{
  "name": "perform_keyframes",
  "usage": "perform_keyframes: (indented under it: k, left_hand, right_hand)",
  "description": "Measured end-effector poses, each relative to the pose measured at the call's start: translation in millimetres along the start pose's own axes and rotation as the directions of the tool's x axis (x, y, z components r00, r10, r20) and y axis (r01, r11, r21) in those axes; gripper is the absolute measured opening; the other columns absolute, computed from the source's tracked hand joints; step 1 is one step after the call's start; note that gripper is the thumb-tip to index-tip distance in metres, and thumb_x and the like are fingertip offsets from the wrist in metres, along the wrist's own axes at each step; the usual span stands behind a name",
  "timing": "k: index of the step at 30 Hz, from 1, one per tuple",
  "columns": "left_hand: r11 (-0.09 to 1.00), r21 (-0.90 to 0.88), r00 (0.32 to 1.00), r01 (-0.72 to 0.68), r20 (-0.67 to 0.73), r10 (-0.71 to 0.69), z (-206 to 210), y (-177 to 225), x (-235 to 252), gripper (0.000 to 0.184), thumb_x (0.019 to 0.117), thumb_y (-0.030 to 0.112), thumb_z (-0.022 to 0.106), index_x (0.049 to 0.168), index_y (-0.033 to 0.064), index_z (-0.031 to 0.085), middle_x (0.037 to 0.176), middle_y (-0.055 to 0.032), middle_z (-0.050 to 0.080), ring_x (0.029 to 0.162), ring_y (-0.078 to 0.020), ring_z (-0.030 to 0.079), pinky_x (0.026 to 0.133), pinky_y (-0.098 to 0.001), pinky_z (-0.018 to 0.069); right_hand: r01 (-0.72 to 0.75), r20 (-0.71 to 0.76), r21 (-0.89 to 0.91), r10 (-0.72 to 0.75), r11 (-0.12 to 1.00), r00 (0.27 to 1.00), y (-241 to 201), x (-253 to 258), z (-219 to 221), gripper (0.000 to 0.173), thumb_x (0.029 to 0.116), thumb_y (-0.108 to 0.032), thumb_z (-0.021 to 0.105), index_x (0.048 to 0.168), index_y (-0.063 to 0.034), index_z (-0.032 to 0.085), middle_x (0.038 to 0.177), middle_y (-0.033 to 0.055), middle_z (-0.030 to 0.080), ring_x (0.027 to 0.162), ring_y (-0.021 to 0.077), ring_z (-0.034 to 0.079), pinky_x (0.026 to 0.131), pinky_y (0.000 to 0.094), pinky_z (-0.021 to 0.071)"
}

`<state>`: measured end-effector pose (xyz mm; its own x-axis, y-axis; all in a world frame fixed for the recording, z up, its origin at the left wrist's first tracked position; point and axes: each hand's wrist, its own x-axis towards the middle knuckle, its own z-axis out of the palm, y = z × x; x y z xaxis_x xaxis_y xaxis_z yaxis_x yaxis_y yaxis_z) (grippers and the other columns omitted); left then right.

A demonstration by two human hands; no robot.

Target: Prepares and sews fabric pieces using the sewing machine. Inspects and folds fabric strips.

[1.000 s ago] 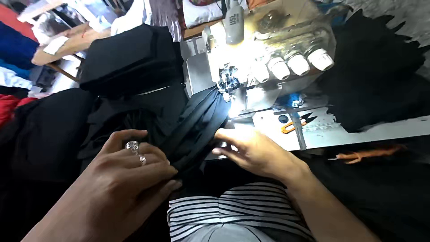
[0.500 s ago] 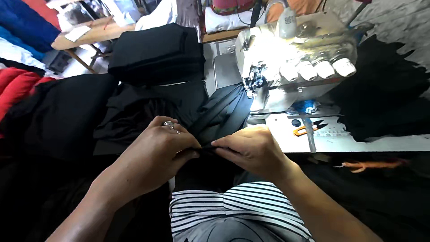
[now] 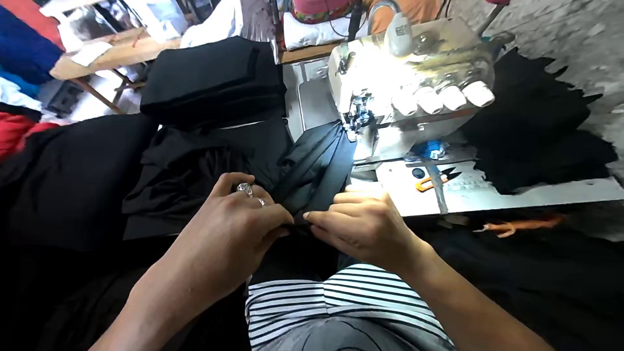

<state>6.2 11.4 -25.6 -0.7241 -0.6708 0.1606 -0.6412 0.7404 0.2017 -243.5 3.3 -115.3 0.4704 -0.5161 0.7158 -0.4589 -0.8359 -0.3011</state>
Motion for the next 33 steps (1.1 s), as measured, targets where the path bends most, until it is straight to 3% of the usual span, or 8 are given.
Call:
perform_keyframes:
  k: [3, 5, 8, 11, 26, 29, 31, 33]
  left_hand:
    - [1.0, -0.004, 1.0, -0.009, -0.012, 0.009, -2, 6, 1, 0.023, 0.1048, 0.033, 0.054, 0.1, 0.0249, 0.075, 0.091, 0.0126, 0.072, 0.096, -0.0034, 0.068, 0.111, -0.0484, 0.0413]
    - [1.0, 0.004, 1.0, -0.006, -0.016, 0.006, -3, 7, 3, 0.022, 0.1041, 0.032, 0.055, 0.1, 0.0243, 0.075, 0.09, 0.013, 0.073, 0.097, -0.0032, 0.069, 0.112, -0.048, 0.0417]
    - [1.0, 0.009, 1.0, 0.017, -0.018, -0.017, -5, 4, 7, 0.021, 0.1031, 0.032, 0.057, 0.099, 0.0242, 0.076, 0.091, 0.0137, 0.073, 0.095, -0.001, 0.068, 0.112, -0.0469, 0.0412]
    - [0.999, 0.013, 0.999, 0.047, -0.011, -0.047, -4, -1, 8, 0.021, 0.103, 0.034, 0.057, 0.101, 0.0249, 0.076, 0.093, 0.0142, 0.073, 0.096, -0.0002, 0.067, 0.113, -0.0474, 0.0398]
    - [0.997, 0.002, 0.997, 0.072, 0.015, -0.072, 2, -6, 11, 0.021, 0.102, 0.037, 0.059, 0.105, 0.0262, 0.077, 0.091, 0.0116, 0.072, 0.09, -0.0018, 0.067, 0.11, -0.0479, 0.0413]
    - [0.999, 0.037, 1.0, -0.012, 0.017, 0.012, 0, 5, 10, 0.02, 0.0999, 0.033, 0.058, 0.099, 0.0256, 0.077, 0.081, 0.0073, 0.068, 0.086, -0.0095, 0.067, 0.107, -0.0529, 0.0413]
    - [0.997, 0.019, 0.996, -0.08, 0.041, 0.08, -7, 11, 12, 0.022, 0.0991, 0.031, 0.057, 0.092, 0.0226, 0.075, 0.076, 0.0041, 0.065, 0.083, -0.0139, 0.065, 0.106, -0.0522, 0.0392]
    - [0.993, -0.038, 0.989, -0.111, 0.098, 0.115, -15, 14, 15, 0.019, 0.0973, 0.031, 0.06, 0.089, 0.0204, 0.075, 0.076, 0.0013, 0.065, 0.084, -0.0172, 0.065, 0.105, -0.051, 0.0376]
  right_hand:
    - [-0.024, -0.158, 0.044, 0.031, 0.999, 0.987, 7, -5, -2, 0.011, 0.0941, -0.026, 0.075, 0.094, -0.0152, 0.074, 0.089, 0.0005, 0.068, 0.095, 0.0142, 0.062, 0.091, 0.0324, 0.0469]
    - [0.0, -0.184, 0.126, 0.023, 0.992, 0.983, 14, -1, -1, 0.018, 0.0902, -0.02, 0.08, 0.094, -0.0111, 0.065, 0.104, 0.0033, 0.073, 0.115, 0.0176, 0.066, 0.103, 0.0344, 0.0518]
    - [0.045, -0.146, 0.257, -0.007, 0.965, 0.989, 21, 5, 1, 0.01, 0.0945, -0.013, 0.075, 0.091, -0.0045, 0.069, 0.094, 0.0052, 0.077, 0.094, 0.0115, 0.074, 0.084, 0.0245, 0.06]
    - [0.048, -0.099, 0.279, -0.021, 0.959, 0.995, 22, 7, 3, 0.012, 0.098, -0.01, 0.07, 0.088, -0.0034, 0.068, 0.088, 0.0068, 0.077, 0.081, 0.0088, 0.073, 0.074, 0.0205, 0.0578]
    - [0.055, -0.043, 0.292, -0.044, 0.955, 0.998, 23, 2, 2, 0.01, 0.1018, -0.009, 0.064, 0.094, -0.0037, 0.067, 0.094, 0.0087, 0.076, 0.093, 0.0149, 0.074, 0.084, 0.0251, 0.0584]
    - [0.024, -0.176, 0.241, 0.019, 0.97, 0.984, 11, -8, 1, 0.007, 0.098, -0.017, 0.072, 0.096, -0.0103, 0.069, 0.096, 0.0019, 0.077, 0.1, 0.0141, 0.071, 0.092, 0.0291, 0.0553]
    - [-0.059, -0.229, 0.208, 0.107, 0.976, 0.968, 2, -21, 0, 0.018, 0.096, -0.027, 0.075, 0.091, -0.0147, 0.063, 0.093, -0.0016, 0.073, 0.098, 0.0116, 0.066, 0.088, 0.027, 0.0496]
    - [-0.121, -0.185, 0.271, 0.175, 0.955, 0.967, 6, -30, 0, 0.017, 0.0936, -0.026, 0.078, 0.09, -0.0106, 0.071, 0.092, 0.002, 0.075, 0.096, 0.0145, 0.069, 0.087, 0.0291, 0.0549]
